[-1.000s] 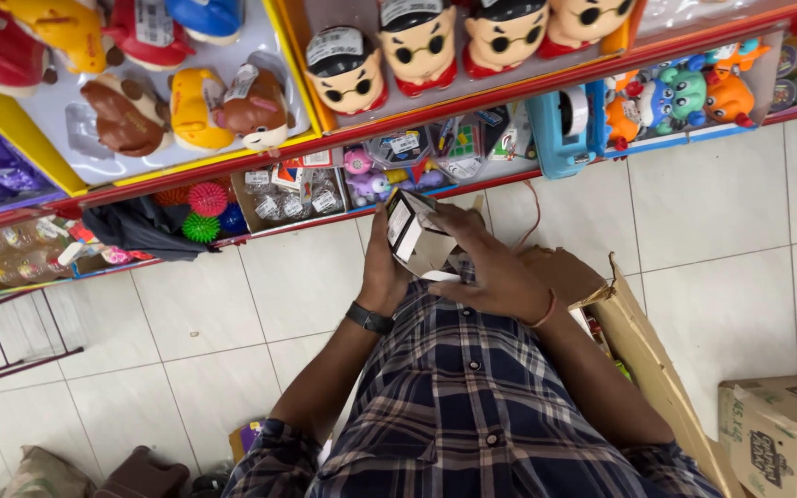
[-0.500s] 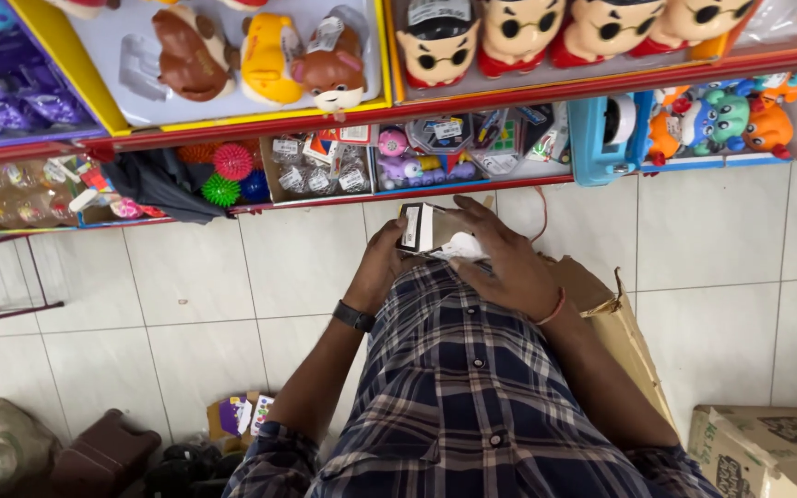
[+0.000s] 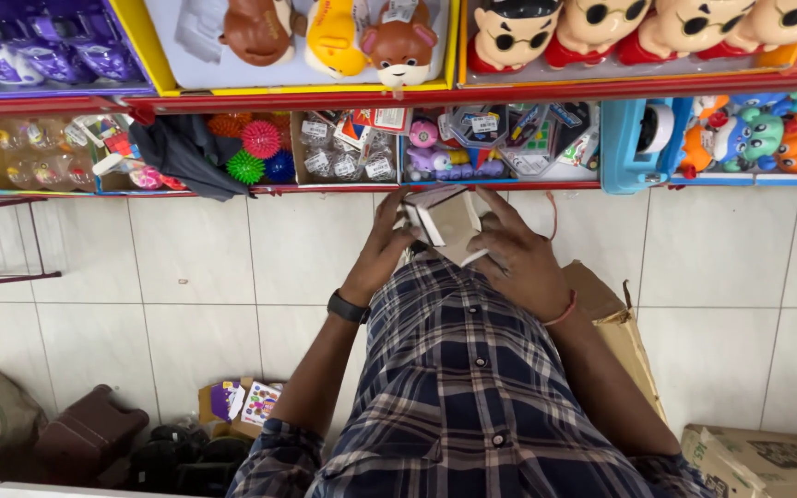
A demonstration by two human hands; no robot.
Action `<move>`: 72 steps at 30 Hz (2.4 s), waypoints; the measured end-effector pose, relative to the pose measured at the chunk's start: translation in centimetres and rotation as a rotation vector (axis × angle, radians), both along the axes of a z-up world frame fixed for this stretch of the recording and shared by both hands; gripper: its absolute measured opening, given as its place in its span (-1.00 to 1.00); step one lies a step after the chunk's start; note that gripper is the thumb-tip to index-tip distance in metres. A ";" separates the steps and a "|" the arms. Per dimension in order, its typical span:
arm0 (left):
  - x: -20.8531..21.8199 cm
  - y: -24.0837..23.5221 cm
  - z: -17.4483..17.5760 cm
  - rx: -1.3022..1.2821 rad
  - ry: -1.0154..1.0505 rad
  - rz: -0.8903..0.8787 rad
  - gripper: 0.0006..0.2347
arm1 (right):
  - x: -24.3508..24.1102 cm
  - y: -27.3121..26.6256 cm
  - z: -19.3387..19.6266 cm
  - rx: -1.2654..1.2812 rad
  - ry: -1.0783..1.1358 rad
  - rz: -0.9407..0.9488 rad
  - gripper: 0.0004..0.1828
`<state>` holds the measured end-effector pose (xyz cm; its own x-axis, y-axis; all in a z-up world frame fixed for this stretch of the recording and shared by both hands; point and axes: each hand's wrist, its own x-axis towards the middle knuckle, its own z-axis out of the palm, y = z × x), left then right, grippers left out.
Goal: The person takes a pyramid-shaped puzzle toy out of its box and inspects it in a store aisle.
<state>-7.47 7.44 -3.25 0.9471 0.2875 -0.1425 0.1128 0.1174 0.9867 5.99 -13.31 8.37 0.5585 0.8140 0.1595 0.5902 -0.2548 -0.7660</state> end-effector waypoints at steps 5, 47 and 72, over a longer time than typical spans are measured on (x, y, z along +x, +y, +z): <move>0.6 0.4 4.9 0.335 0.021 -0.020 -0.38 | -0.7 0.9 0.3 -0.002 -0.079 0.019 -0.79; 1.6 -2.5 0.4 0.124 0.287 0.241 -0.38 | 7.7 3.7 -18.7 -0.069 -0.039 -0.371 -0.59; -0.9 -0.1 2.3 -0.025 0.286 0.217 -0.39 | 6.2 7.3 -19.2 -0.227 -0.252 -0.541 -0.29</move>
